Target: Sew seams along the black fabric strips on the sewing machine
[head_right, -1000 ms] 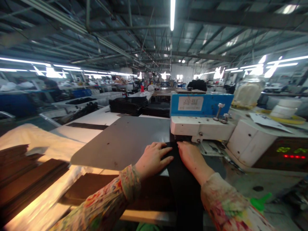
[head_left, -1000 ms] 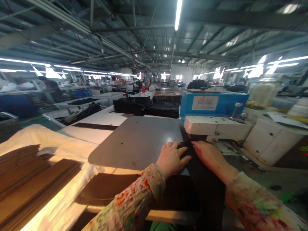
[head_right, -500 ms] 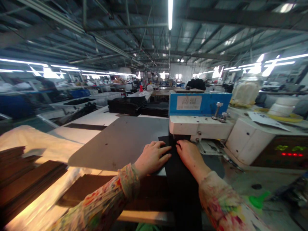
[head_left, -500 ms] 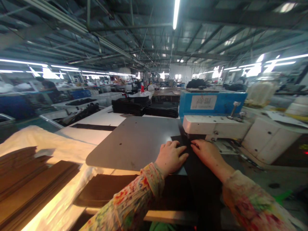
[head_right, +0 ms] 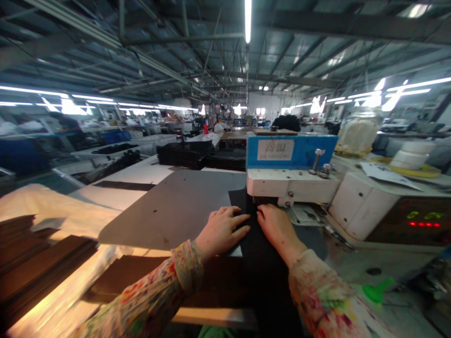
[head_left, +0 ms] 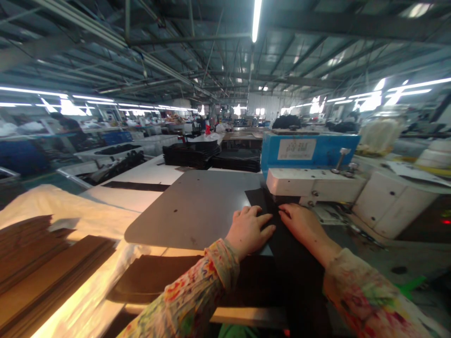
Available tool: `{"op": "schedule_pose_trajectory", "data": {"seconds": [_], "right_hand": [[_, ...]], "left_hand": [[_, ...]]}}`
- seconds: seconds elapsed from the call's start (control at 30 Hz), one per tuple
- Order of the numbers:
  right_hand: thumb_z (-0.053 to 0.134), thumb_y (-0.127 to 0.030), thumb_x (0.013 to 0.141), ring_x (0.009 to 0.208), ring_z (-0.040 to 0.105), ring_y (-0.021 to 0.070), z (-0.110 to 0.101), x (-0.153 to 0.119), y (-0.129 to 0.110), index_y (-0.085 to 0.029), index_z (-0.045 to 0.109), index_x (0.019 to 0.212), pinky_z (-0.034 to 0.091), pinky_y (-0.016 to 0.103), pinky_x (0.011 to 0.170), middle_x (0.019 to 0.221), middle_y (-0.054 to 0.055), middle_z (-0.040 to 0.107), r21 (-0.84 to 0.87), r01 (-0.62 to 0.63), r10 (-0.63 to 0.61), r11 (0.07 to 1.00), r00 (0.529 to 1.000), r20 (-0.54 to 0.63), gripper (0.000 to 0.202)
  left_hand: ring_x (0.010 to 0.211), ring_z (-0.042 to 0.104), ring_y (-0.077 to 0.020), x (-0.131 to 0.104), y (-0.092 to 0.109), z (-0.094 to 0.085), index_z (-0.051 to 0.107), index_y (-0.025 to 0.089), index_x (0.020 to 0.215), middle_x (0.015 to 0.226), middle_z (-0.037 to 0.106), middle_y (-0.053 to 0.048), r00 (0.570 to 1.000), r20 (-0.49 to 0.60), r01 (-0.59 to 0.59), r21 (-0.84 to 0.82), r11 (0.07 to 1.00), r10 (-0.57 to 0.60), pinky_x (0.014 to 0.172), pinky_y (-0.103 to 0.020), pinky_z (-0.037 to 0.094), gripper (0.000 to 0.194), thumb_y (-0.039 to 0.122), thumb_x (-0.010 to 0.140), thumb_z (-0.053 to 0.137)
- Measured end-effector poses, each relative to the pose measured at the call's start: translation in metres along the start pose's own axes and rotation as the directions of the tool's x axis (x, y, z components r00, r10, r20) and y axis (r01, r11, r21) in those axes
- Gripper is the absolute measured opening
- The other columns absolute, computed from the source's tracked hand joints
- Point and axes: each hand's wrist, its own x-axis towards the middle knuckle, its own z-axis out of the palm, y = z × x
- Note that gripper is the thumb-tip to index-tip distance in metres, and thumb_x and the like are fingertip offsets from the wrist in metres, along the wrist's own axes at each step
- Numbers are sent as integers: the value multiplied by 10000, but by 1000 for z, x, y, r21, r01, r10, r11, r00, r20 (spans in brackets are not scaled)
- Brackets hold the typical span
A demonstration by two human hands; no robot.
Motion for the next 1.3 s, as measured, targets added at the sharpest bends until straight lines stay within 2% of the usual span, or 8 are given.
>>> {"op": "schedule_pose_trajectory", "data": {"seconds": [1.3], "right_hand": [[395,-219,841,865,595,203,-2,-1,-2,-156,615,992,431,285,735,979,81,643,-25,-7,8,1000,1000,11,275]], "left_hand": [[1071,422,-235,0,2,-3,495,360,1156,1202,474,-24,999,40,20,-1,1000,-20,846,-413,369,372,499,857,324]]}}
